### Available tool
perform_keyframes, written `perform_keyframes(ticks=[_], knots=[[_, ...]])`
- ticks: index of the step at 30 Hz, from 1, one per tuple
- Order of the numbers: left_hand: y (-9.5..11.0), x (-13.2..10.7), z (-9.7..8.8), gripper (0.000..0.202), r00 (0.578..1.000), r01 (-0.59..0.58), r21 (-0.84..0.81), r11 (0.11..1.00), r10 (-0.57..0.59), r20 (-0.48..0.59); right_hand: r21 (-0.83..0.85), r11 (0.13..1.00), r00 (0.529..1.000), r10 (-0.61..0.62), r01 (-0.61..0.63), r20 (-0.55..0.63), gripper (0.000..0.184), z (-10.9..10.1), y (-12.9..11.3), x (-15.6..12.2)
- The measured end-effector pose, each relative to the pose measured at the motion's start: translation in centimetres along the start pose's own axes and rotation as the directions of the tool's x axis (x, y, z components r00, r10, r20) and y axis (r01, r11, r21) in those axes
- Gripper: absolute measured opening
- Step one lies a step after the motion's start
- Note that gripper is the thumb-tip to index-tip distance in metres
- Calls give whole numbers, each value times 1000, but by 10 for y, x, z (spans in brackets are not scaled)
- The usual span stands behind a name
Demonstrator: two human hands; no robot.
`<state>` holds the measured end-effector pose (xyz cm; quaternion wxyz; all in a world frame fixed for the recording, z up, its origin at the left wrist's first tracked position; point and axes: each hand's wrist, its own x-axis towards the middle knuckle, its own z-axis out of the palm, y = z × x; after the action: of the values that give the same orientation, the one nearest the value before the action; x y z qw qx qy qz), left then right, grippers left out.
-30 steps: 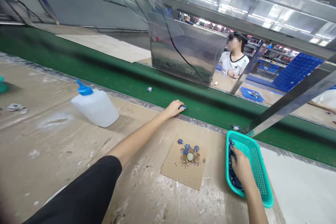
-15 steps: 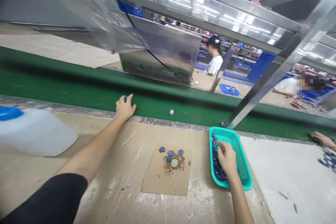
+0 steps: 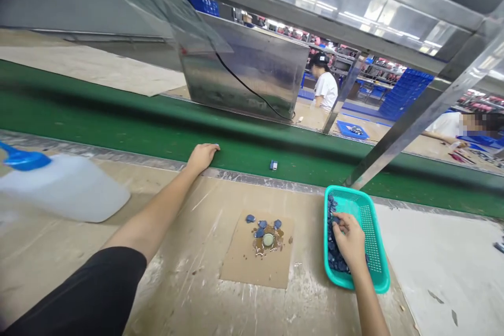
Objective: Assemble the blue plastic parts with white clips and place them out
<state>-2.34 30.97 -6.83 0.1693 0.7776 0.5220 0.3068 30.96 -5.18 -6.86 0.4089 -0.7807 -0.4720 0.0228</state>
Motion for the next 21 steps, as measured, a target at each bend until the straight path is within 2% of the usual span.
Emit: perform_keyframes(ticks=[4,6,8,9,11,13,14,15,17,21], knots=[[17,-11,1,11,992,90,-336,938,-113,-51,5,998,997,-59,59,50,25,-6,-9,4],[32,-22,0,17,977,144,-503,852,-202,-62,38,994,993,-108,106,47,22,-8,-23,2],[51,-39,-3,23,966,181,-637,749,-256,-26,78,983,984,-170,165,60,18,-5,-45,-4],[61,-50,-6,26,964,207,-718,665,-264,33,99,974,972,-215,206,91,16,-2,-57,-9],[82,-77,-14,29,951,293,-860,417,-219,218,138,943,920,-328,303,216,15,10,-80,-20],[103,-105,-20,32,913,407,-899,164,-94,397,157,904,839,-428,399,337,16,26,-98,-31],[111,-118,-23,32,890,455,-885,97,-26,455,153,884,802,-466,442,373,17,35,-103,-36],[119,-129,-24,33,871,486,-870,84,31,490,142,865,775,-495,481,393,17,43,-105,-39],[130,-146,-25,33,840,516,-848,123,120,529,107,833,742,-536,543,403,20,55,-105,-44],[139,-162,-20,38,823,475,-824,308,175,540,56,804,719,-558,592,414,26,64,-99,-46]])
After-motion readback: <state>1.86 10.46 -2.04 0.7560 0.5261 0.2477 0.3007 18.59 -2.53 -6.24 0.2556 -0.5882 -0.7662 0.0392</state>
